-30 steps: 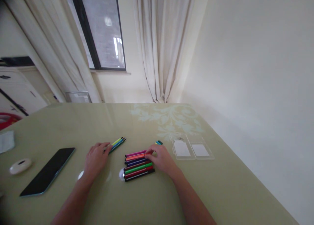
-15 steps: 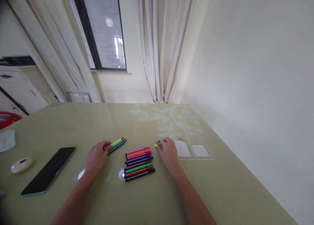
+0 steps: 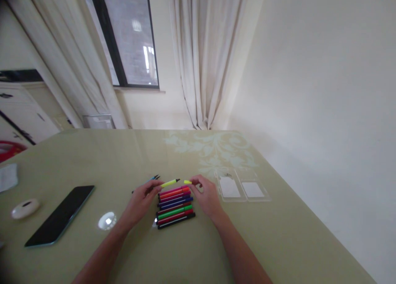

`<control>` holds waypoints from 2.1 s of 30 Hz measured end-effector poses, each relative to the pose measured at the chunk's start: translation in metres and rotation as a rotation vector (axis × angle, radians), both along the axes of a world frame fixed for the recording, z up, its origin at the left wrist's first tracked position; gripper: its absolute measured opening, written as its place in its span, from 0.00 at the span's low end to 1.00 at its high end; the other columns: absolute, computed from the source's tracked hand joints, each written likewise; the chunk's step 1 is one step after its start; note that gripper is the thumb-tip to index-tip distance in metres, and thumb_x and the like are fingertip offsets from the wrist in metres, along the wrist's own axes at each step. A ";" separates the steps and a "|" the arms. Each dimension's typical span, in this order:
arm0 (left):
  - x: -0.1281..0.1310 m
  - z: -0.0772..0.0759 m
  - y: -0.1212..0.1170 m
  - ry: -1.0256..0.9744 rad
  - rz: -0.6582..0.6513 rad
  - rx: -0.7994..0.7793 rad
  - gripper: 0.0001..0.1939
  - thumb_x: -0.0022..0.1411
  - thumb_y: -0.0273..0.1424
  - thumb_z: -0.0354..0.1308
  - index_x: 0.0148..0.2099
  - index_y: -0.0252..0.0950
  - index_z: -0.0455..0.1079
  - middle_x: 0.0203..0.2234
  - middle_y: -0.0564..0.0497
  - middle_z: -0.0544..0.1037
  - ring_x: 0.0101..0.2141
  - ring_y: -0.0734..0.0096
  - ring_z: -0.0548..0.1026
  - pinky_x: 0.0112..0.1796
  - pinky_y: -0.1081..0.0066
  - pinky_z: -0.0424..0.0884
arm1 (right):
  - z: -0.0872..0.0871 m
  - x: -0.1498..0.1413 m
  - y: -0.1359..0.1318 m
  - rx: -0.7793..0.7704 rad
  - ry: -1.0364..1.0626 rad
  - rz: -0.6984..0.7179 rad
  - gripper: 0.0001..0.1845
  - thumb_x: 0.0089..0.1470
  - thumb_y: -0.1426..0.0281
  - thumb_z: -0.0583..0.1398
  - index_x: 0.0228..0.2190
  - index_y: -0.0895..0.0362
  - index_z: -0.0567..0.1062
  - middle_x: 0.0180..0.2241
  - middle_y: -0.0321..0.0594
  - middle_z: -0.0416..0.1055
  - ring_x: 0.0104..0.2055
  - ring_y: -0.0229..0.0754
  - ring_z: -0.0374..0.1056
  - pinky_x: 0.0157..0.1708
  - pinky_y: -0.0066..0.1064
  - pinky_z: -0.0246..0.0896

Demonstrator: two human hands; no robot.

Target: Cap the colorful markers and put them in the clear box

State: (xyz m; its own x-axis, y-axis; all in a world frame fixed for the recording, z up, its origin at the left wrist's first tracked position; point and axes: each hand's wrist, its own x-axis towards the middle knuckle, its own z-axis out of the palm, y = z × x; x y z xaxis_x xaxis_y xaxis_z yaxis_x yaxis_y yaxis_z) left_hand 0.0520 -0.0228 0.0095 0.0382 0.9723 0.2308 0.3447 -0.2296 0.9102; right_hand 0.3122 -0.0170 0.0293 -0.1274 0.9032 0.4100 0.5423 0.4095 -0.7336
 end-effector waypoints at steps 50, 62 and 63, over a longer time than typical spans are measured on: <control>-0.046 -0.001 0.005 0.878 0.373 -0.134 0.16 0.74 0.35 0.48 0.48 0.39 0.78 0.47 0.45 0.81 0.47 0.54 0.76 0.48 0.61 0.69 | -0.020 0.033 0.023 -0.060 -0.256 -0.218 0.07 0.61 0.71 0.61 0.36 0.55 0.81 0.39 0.44 0.78 0.43 0.48 0.74 0.46 0.38 0.66; -0.046 -0.007 0.008 0.618 0.360 -0.035 0.15 0.70 0.34 0.49 0.47 0.37 0.77 0.43 0.43 0.80 0.43 0.55 0.78 0.47 0.58 0.72 | -0.026 0.026 0.021 0.073 -0.437 -0.229 0.05 0.61 0.69 0.63 0.31 0.55 0.78 0.42 0.48 0.76 0.46 0.52 0.71 0.50 0.44 0.65; -0.045 -0.006 0.008 0.560 0.363 -0.007 0.15 0.70 0.35 0.49 0.46 0.37 0.77 0.43 0.43 0.80 0.43 0.55 0.78 0.47 0.58 0.72 | -0.025 0.025 0.021 0.077 -0.398 -0.216 0.06 0.61 0.68 0.62 0.32 0.54 0.78 0.41 0.47 0.77 0.46 0.52 0.71 0.49 0.43 0.65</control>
State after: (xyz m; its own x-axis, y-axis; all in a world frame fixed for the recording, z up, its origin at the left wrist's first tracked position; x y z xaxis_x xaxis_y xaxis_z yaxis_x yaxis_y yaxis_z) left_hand 0.0074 -0.0144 0.0033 -0.1792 0.9474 0.2651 0.8200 -0.0050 0.5723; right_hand 0.3371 0.0039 0.0047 -0.1009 0.8952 0.4342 0.8547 0.3014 -0.4227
